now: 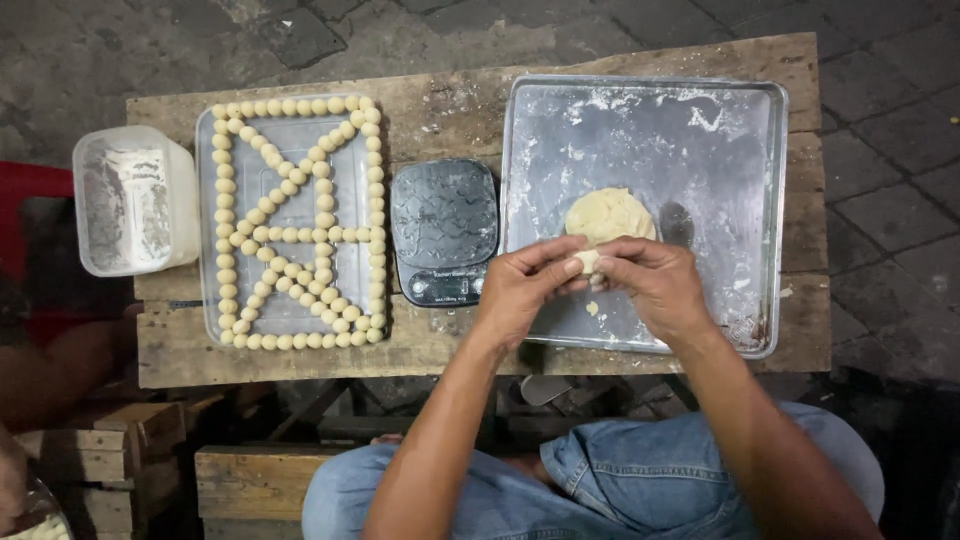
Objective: The person tears small pieces of dough from a larger mass, weighs them on a digital scale, rolls them into uniform balls by hand, and arranges them in a geometric pattern on a metal tray. The process is repeated continuously throughout the clip.
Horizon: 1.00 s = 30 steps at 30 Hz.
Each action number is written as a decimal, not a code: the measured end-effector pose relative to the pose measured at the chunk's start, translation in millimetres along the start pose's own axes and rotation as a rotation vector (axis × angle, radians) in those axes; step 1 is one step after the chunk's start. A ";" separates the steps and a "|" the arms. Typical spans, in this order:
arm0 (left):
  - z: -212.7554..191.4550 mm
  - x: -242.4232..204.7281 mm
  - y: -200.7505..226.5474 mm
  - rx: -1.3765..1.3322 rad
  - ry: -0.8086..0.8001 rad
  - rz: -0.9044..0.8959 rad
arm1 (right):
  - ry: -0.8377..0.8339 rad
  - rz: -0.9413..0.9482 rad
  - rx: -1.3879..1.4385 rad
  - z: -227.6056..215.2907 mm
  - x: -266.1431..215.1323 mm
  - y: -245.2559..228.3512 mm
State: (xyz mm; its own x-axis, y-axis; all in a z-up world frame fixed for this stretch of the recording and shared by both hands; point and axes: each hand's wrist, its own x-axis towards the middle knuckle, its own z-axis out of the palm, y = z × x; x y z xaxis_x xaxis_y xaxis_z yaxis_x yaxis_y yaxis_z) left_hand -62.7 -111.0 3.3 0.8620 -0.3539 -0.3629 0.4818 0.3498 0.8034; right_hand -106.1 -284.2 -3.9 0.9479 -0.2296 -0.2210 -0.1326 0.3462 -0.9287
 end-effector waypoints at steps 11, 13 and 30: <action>0.6 -4.3 -1.1 -0.068 0.094 -0.230 | -0.011 0.051 -0.027 -2.8 -0.1 8.9; 7.8 -7.1 1.6 0.042 0.085 -0.221 | -0.039 -0.346 -0.342 2.7 -1.5 5.7; 56.1 -42.9 11.4 -0.430 -0.211 -0.209 | 0.070 -0.916 -1.267 27.7 -9.5 -9.7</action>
State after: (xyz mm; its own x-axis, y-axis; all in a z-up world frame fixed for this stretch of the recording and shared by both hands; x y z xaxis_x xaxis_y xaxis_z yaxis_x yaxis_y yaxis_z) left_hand -103.0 -140.5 54.6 0.7115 -0.6055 -0.3565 0.6994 0.5621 0.4414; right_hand -105.8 -260.1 15.4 0.8290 0.0217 0.5588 0.2773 -0.8837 -0.3771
